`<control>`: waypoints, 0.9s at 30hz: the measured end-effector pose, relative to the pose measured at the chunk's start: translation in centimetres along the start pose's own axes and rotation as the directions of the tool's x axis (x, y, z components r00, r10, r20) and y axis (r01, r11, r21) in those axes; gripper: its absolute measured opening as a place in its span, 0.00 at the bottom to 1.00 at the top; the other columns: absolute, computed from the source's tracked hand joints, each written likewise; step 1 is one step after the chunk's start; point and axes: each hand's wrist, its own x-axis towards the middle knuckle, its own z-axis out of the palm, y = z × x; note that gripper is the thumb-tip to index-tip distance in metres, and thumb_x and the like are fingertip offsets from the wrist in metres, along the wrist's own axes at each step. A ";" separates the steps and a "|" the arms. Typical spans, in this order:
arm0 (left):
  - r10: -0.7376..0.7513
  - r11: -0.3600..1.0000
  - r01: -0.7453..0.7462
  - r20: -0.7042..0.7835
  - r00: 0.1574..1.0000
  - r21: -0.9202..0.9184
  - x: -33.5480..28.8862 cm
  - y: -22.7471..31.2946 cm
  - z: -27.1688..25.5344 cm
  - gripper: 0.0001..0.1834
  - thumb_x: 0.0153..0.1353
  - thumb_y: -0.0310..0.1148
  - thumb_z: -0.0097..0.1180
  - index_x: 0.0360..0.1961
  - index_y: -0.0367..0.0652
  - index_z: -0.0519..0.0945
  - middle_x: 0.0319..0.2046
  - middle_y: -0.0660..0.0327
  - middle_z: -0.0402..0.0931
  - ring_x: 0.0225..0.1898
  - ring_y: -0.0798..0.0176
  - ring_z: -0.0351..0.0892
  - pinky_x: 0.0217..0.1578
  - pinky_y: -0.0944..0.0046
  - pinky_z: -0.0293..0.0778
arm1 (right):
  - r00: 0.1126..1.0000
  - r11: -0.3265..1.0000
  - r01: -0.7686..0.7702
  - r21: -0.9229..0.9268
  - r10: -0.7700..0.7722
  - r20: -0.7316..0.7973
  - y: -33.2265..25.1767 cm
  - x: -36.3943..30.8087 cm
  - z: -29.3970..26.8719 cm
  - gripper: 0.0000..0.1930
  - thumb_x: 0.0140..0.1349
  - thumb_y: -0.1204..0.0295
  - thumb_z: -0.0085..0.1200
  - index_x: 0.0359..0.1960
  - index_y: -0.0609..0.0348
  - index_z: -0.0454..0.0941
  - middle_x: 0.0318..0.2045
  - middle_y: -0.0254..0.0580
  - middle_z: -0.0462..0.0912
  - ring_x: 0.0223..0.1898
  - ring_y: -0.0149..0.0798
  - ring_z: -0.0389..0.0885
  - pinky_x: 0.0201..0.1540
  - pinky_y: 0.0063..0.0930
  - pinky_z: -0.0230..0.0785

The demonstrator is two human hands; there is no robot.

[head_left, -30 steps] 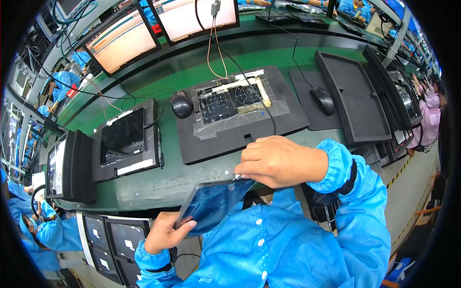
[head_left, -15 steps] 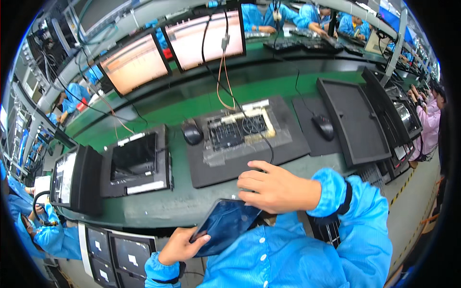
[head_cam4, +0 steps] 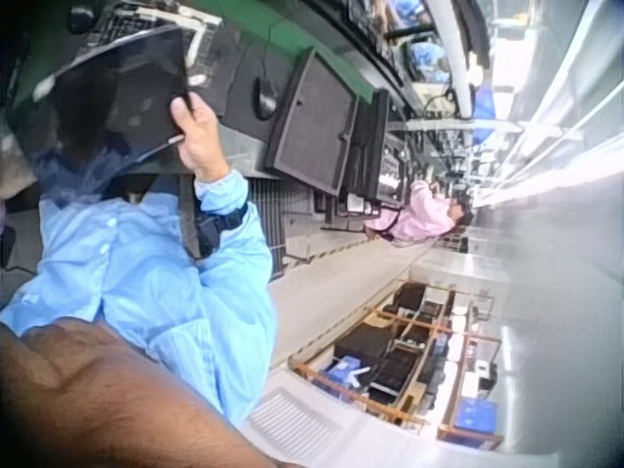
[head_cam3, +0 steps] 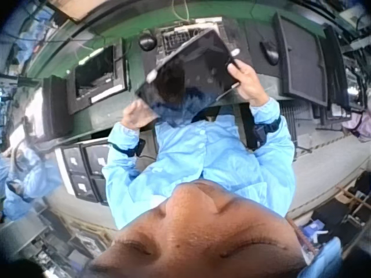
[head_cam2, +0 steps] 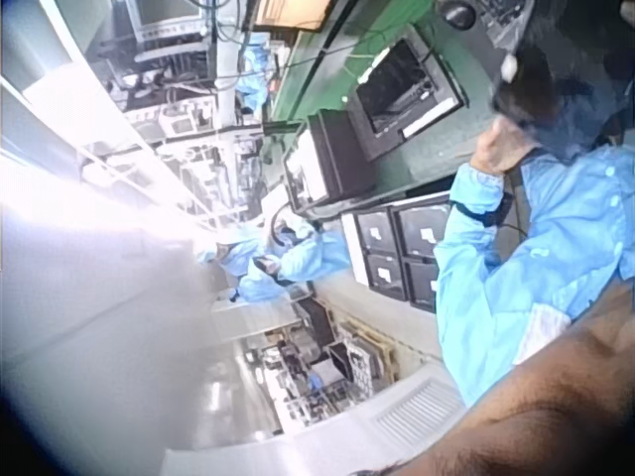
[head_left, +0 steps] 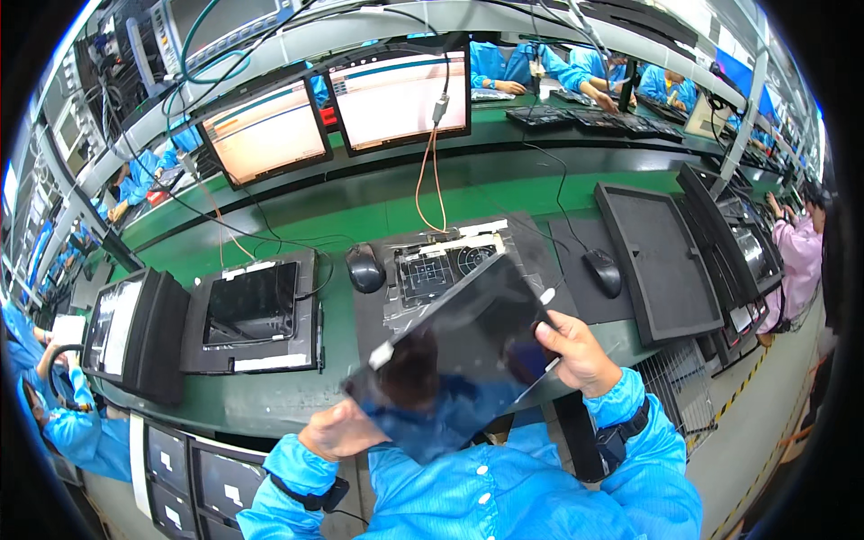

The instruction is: Assembling and inspecting electronic tablet screens in a factory environment.

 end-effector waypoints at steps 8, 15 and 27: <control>0.264 0.939 -0.199 -0.220 0.939 0.280 9.8 0.9 5.0 0.16 0.74 0.34 0.57 0.56 0.37 0.73 0.45 0.55 0.81 0.40 0.57 0.86 0.36 0.60 0.82 | 0.949 0.990 0.012 0.140 0.033 -0.315 0.6 4.9 -4.3 0.15 0.75 0.66 0.54 0.54 0.64 0.79 0.49 0.43 0.86 0.50 0.40 0.86 0.57 0.37 0.78; 0.356 0.921 -0.279 -0.296 0.886 0.272 12.1 1.2 6.1 0.12 0.69 0.28 0.63 0.50 0.34 0.78 0.41 0.54 0.84 0.41 0.58 0.87 0.40 0.60 0.85 | 0.923 0.974 -0.002 0.228 0.089 -0.374 0.2 5.9 -4.8 0.10 0.73 0.68 0.56 0.49 0.62 0.81 0.45 0.40 0.87 0.47 0.40 0.87 0.53 0.41 0.80; 0.259 0.837 -0.160 -0.123 0.958 0.523 10.7 0.7 3.5 0.11 0.74 0.35 0.59 0.40 0.37 0.83 0.23 0.63 0.79 0.36 0.58 0.88 0.37 0.63 0.82 | 0.917 0.979 0.088 0.184 -0.007 -0.399 -0.4 4.5 -4.2 0.10 0.73 0.68 0.57 0.49 0.61 0.82 0.46 0.41 0.88 0.47 0.39 0.87 0.55 0.38 0.79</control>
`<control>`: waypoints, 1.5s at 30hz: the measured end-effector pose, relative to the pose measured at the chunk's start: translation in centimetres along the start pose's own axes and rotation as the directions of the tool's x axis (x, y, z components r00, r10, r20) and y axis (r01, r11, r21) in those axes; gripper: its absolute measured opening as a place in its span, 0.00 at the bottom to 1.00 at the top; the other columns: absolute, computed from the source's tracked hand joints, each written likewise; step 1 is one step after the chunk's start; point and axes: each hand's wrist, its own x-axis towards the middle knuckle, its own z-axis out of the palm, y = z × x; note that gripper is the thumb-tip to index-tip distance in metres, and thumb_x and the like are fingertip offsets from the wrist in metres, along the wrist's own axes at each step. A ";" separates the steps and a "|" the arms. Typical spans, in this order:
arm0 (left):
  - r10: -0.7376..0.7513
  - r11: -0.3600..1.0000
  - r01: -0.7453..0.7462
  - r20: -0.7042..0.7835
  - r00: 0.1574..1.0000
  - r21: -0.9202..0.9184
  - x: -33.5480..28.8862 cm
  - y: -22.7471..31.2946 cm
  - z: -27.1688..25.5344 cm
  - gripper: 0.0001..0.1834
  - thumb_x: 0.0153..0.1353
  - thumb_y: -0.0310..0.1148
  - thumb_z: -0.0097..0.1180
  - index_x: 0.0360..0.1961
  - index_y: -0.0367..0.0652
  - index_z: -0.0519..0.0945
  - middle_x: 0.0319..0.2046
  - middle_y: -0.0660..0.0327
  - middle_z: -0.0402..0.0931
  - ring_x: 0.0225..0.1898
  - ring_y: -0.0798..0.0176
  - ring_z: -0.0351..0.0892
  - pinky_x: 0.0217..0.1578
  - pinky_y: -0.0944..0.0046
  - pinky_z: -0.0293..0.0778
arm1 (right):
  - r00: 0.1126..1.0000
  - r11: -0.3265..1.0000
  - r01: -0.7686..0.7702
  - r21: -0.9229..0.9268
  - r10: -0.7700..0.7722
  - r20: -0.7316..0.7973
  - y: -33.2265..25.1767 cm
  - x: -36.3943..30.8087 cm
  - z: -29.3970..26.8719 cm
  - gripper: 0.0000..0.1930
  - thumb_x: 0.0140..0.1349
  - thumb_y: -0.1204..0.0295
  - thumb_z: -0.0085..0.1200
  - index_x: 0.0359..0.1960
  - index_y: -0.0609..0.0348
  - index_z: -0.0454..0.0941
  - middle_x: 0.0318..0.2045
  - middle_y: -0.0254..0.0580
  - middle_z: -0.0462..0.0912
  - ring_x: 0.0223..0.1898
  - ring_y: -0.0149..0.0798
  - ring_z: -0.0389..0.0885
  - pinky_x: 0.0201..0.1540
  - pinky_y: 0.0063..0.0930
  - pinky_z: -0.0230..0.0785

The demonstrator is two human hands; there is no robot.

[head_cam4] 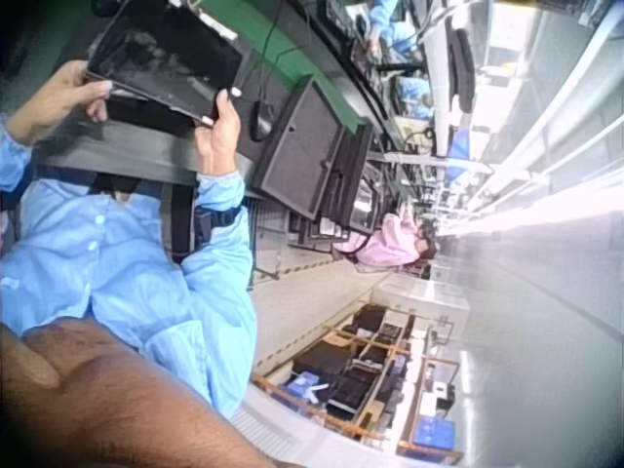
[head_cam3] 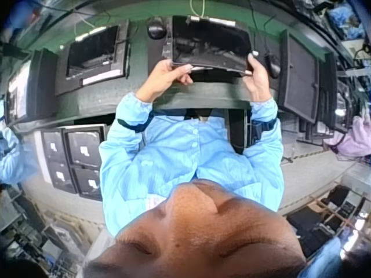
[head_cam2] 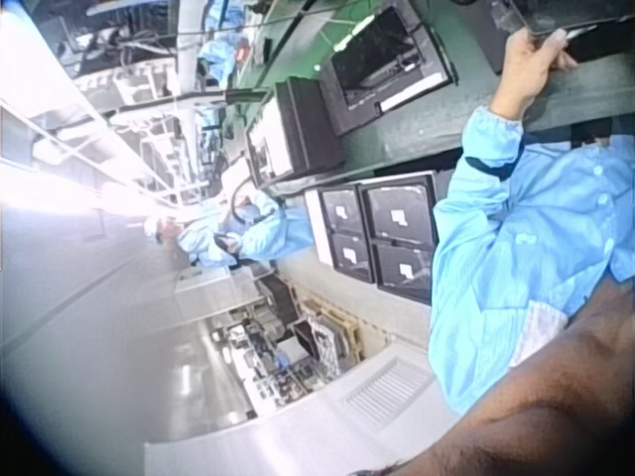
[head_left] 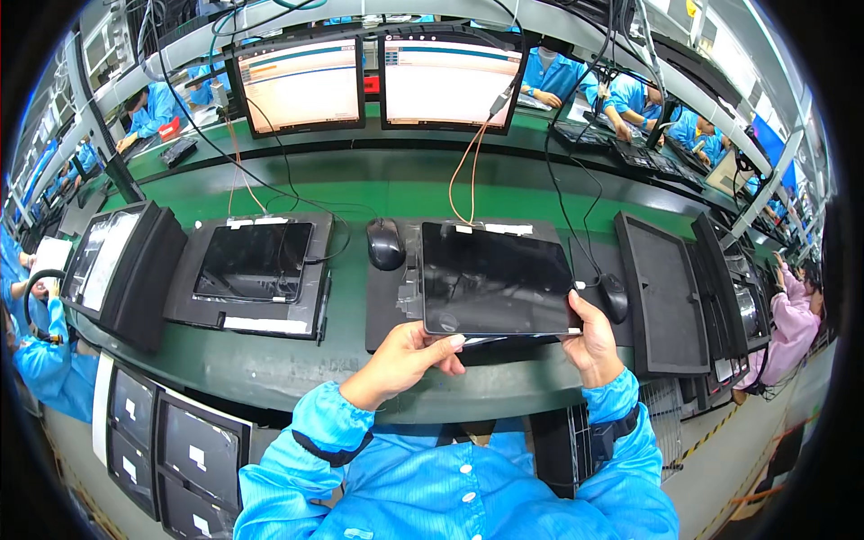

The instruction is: Assembling and inspecting electronic tablet screens in a factory environment.

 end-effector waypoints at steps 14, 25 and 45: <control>-0.139 0.984 0.121 -0.141 0.980 -0.129 -0.2 0.0 -0.7 0.16 0.74 0.37 0.54 0.38 0.33 0.81 0.17 0.66 0.71 0.29 0.58 0.87 0.32 0.63 0.80 | 0.988 0.982 0.150 -0.112 -0.153 -0.021 -0.4 1.7 -0.3 0.13 0.74 0.66 0.55 0.52 0.63 0.81 0.47 0.40 0.86 0.49 0.38 0.85 0.57 0.36 0.76; 0.391 0.326 -0.057 -0.079 0.917 0.944 3.0 0.5 -4.3 0.43 0.56 0.52 0.74 0.63 0.34 0.72 0.66 0.38 0.64 0.67 0.41 0.66 0.65 0.48 0.67 | 1.000 0.985 0.024 -0.170 -0.025 -0.003 0.9 4.9 -0.8 0.12 0.75 0.67 0.55 0.52 0.63 0.79 0.45 0.43 0.87 0.44 0.41 0.88 0.51 0.41 0.82; 0.391 0.129 -0.082 0.025 0.920 0.988 5.5 -1.3 -4.3 0.45 0.51 0.51 0.77 0.63 0.31 0.76 0.70 0.37 0.62 0.70 0.34 0.60 0.70 0.43 0.62 | 0.716 -0.377 0.491 -0.785 -0.339 0.610 -0.1 0.8 -2.3 0.20 0.61 0.61 0.67 0.53 0.53 0.85 0.51 0.50 0.82 0.52 0.53 0.82 0.51 0.43 0.78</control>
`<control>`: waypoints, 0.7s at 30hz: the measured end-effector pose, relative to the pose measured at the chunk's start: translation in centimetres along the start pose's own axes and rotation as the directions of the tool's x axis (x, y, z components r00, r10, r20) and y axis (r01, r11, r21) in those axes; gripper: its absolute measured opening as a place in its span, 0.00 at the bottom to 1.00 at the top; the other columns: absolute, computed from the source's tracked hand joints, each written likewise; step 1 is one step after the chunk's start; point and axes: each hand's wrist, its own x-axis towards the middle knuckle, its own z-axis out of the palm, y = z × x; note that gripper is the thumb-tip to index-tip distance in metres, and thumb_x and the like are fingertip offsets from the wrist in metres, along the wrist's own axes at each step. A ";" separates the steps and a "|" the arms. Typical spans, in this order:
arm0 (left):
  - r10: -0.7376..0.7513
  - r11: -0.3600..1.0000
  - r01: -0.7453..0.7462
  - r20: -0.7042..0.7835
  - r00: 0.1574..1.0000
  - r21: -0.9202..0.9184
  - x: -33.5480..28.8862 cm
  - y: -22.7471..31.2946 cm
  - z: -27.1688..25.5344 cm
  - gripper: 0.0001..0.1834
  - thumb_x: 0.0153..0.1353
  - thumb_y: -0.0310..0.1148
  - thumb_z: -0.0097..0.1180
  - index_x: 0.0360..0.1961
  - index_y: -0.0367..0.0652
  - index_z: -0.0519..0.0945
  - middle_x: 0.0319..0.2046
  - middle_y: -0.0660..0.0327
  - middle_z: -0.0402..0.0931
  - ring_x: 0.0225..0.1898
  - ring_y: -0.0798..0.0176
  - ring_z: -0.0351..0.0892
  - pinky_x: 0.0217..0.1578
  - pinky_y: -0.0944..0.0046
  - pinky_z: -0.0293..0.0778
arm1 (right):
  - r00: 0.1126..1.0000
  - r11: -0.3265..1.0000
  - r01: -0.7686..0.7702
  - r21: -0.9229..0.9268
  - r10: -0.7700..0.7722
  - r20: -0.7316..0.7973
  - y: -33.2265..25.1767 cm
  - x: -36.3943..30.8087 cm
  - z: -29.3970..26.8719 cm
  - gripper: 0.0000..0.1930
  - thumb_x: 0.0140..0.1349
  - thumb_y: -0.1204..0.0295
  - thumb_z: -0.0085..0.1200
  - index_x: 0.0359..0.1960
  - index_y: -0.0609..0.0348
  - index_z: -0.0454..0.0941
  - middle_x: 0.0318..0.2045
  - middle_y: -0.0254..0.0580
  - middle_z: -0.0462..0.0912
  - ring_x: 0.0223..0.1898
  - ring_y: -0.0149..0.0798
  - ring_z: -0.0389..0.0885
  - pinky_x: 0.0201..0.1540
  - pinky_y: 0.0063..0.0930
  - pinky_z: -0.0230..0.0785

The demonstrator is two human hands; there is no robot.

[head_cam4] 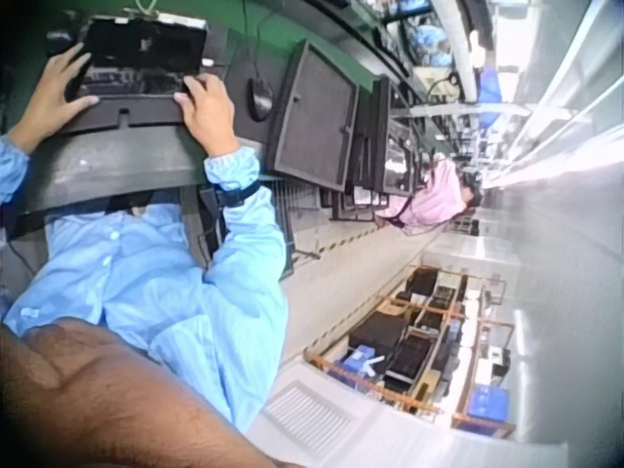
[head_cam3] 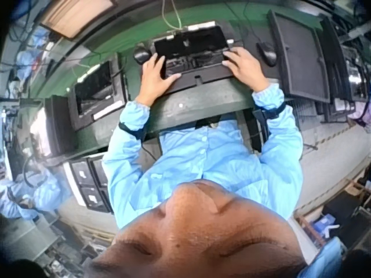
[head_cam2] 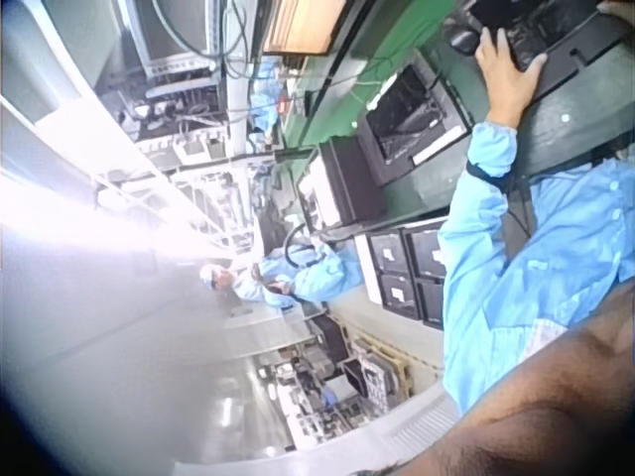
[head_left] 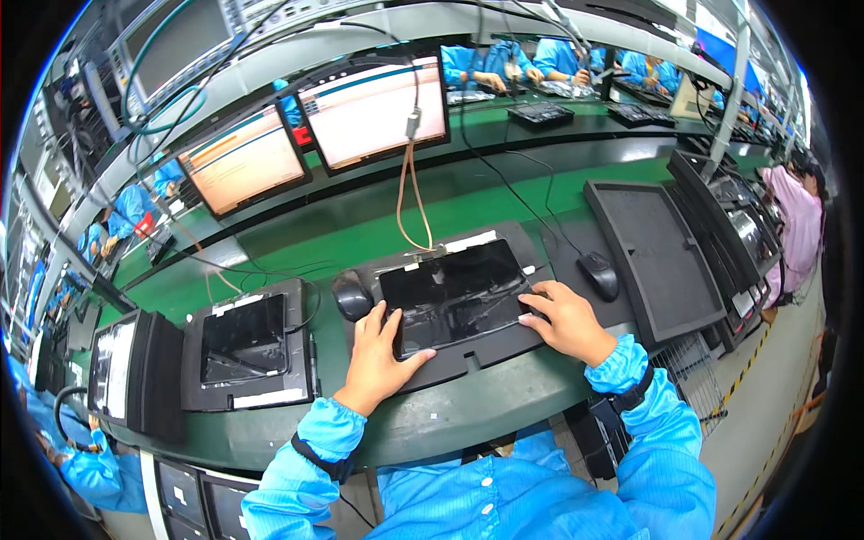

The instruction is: Assembling and inspecting electronic tablet screens in a factory environment.

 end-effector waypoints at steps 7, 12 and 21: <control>-0.038 0.998 0.039 -0.025 0.999 0.049 -0.6 -0.4 -0.6 0.43 0.50 0.46 0.78 0.63 0.32 0.76 0.69 0.38 0.64 0.68 0.35 0.62 0.68 0.44 0.64 | 0.996 0.995 0.049 0.089 -0.041 -0.082 -1.1 -0.6 -2.2 0.22 0.62 0.62 0.66 0.56 0.56 0.81 0.56 0.48 0.80 0.53 0.54 0.81 0.54 0.44 0.75; -0.057 0.995 0.049 0.093 0.994 0.086 0.1 0.1 -1.2 0.45 0.54 0.47 0.76 0.66 0.32 0.72 0.71 0.38 0.60 0.71 0.36 0.59 0.70 0.44 0.62 | 0.984 0.949 -0.159 -0.274 0.130 -0.121 4.3 -9.3 -12.8 0.27 0.54 0.65 0.66 0.57 0.58 0.81 0.61 0.54 0.77 0.65 0.56 0.72 0.67 0.51 0.65; 0.205 0.978 -0.204 0.310 0.928 -0.037 -3.9 9.6 -4.5 0.57 0.56 0.55 0.71 0.77 0.37 0.55 0.78 0.34 0.39 0.80 0.33 0.36 0.75 0.33 0.32 | 0.999 0.859 -0.047 -0.509 0.053 -0.002 3.4 -18.8 -15.1 0.17 0.55 0.67 0.68 0.46 0.55 0.79 0.36 0.39 0.79 0.44 0.47 0.80 0.56 0.44 0.71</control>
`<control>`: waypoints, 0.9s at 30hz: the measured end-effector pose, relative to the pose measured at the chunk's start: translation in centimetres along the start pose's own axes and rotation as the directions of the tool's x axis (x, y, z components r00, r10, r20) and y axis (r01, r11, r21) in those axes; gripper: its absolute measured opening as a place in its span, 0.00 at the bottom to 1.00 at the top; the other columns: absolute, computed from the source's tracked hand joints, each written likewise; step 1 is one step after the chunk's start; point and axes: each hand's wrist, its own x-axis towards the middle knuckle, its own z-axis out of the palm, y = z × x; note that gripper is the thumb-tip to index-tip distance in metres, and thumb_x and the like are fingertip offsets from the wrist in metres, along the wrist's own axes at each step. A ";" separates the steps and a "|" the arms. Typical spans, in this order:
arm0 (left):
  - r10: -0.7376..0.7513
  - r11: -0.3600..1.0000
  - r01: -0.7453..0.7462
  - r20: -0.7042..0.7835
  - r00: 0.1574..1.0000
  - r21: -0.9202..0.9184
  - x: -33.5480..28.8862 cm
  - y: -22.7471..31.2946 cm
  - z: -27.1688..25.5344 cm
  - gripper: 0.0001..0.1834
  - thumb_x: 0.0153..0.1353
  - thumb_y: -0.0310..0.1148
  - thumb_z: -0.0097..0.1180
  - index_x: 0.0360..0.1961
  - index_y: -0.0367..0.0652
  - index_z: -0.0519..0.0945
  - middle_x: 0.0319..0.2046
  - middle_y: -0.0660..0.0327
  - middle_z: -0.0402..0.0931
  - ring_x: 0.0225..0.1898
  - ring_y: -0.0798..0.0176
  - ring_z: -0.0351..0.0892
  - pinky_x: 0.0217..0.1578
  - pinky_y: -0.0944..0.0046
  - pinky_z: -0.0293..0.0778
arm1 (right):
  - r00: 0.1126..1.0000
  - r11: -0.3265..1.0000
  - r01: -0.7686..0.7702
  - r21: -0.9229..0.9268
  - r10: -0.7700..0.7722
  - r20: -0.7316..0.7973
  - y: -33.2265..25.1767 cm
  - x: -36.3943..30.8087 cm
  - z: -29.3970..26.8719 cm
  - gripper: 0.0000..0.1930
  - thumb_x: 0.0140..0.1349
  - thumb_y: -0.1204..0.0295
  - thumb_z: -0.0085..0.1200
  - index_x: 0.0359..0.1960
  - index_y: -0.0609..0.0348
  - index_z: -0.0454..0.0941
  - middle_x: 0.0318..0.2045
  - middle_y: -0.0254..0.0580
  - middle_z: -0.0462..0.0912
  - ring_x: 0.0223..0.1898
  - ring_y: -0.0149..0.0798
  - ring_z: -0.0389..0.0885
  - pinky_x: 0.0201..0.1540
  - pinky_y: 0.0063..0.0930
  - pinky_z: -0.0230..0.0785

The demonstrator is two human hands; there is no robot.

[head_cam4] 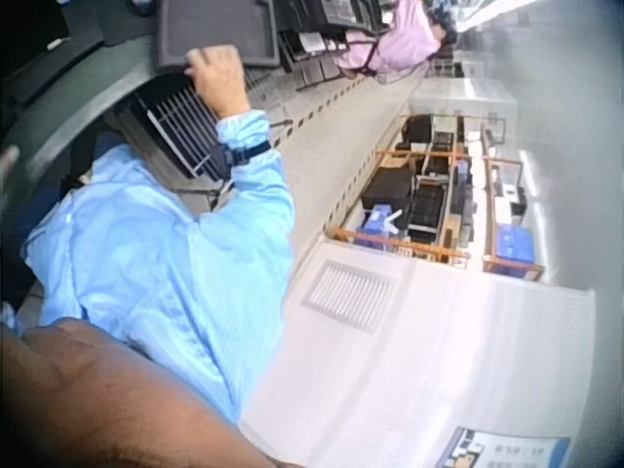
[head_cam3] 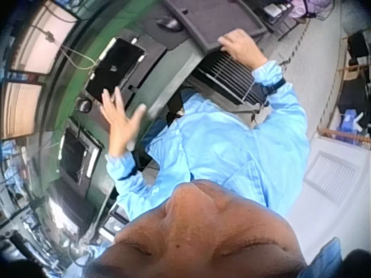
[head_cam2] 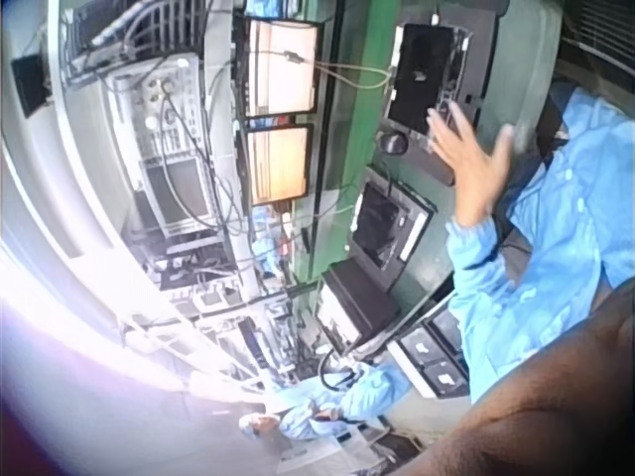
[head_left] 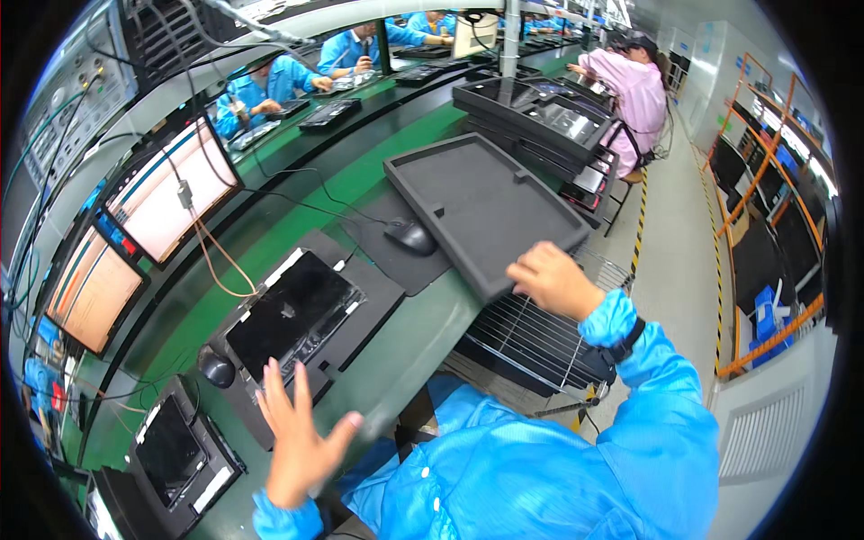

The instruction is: Assembling and inspecting electronic tablet screens in a factory environment.

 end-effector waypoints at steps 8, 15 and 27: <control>0.050 0.861 -0.227 -0.369 0.928 -0.455 -5.1 1.1 5.5 0.15 0.55 0.22 0.68 0.45 0.35 0.84 0.47 0.48 0.84 0.51 0.45 0.84 0.53 0.51 0.78 | 0.961 0.940 -0.258 0.224 0.225 0.164 -16.7 -10.7 1.6 0.12 0.59 0.66 0.64 0.41 0.56 0.78 0.31 0.39 0.75 0.34 0.44 0.78 0.33 0.41 0.74; -0.066 0.939 -0.110 -0.486 0.871 -0.325 -7.1 -2.1 5.5 0.11 0.57 0.19 0.65 0.42 0.36 0.84 0.43 0.49 0.85 0.47 0.48 0.85 0.50 0.54 0.79 | 0.803 0.827 -0.533 0.177 0.429 0.415 -12.8 -11.9 6.5 0.17 0.64 0.63 0.60 0.50 0.58 0.78 0.41 0.52 0.80 0.47 0.58 0.81 0.42 0.53 0.78; -0.406 0.770 0.609 -0.591 0.697 0.189 -8.4 -11.5 1.3 0.21 0.59 0.32 0.64 0.53 0.36 0.80 0.39 0.51 0.78 0.43 0.47 0.78 0.45 0.49 0.72 | 0.982 0.832 0.185 0.523 -0.143 -0.120 -16.1 7.4 1.7 0.12 0.48 0.72 0.71 0.34 0.57 0.84 0.24 0.42 0.78 0.24 0.49 0.78 0.27 0.41 0.70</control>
